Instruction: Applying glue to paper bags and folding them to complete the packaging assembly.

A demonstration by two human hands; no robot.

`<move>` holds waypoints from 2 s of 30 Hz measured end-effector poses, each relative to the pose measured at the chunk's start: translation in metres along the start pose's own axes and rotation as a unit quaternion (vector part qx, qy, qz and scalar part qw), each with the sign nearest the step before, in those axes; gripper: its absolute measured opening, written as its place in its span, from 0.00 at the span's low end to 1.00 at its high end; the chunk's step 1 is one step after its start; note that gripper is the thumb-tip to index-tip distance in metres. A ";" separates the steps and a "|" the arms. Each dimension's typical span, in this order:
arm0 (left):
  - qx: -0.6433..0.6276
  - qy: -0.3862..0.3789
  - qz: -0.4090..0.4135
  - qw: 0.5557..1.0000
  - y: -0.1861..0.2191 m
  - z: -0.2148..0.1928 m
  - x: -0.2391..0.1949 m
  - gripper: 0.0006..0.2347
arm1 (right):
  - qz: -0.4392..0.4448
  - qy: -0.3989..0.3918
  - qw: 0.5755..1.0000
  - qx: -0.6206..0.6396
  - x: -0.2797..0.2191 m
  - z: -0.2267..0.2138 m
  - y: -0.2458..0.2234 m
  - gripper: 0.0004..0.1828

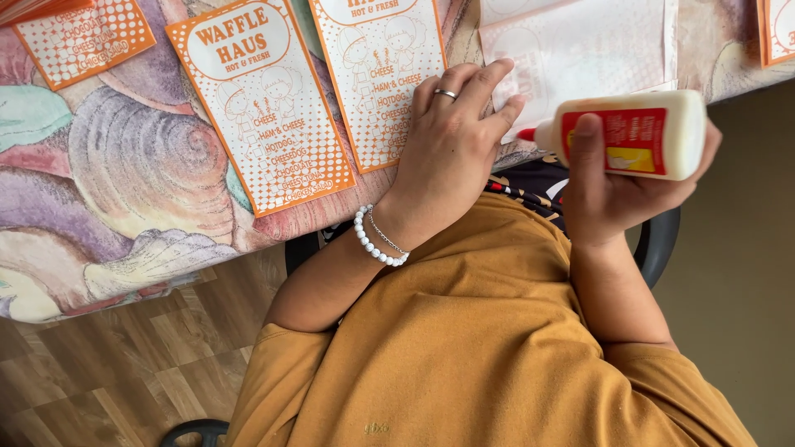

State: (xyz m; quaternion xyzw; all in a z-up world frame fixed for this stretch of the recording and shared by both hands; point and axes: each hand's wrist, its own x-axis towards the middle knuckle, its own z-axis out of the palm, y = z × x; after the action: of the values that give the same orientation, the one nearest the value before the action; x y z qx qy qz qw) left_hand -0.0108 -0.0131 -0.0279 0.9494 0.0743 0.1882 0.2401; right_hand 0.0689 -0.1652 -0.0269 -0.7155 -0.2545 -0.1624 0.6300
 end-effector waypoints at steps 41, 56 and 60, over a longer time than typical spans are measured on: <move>-0.014 0.000 0.004 1.000 -0.001 -0.004 0.000 0.13 | -0.112 0.106 0.986 -0.068 0.000 -0.055 0.083 0.37; -0.018 -0.004 0.004 1.000 0.001 -0.010 0.002 0.13 | -0.108 0.097 0.987 -0.068 0.020 -0.044 0.055 0.18; -0.015 -0.006 0.005 1.000 0.001 -0.010 0.002 0.14 | -0.121 0.115 0.983 -0.076 0.036 -0.051 0.065 0.12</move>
State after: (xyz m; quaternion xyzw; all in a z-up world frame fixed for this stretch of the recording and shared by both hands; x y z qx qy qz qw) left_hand -0.0128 -0.0097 -0.0189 0.9472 0.0655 0.1847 0.2538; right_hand 0.1400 -0.2148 -0.0519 -0.7017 -0.2524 -0.3372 0.5746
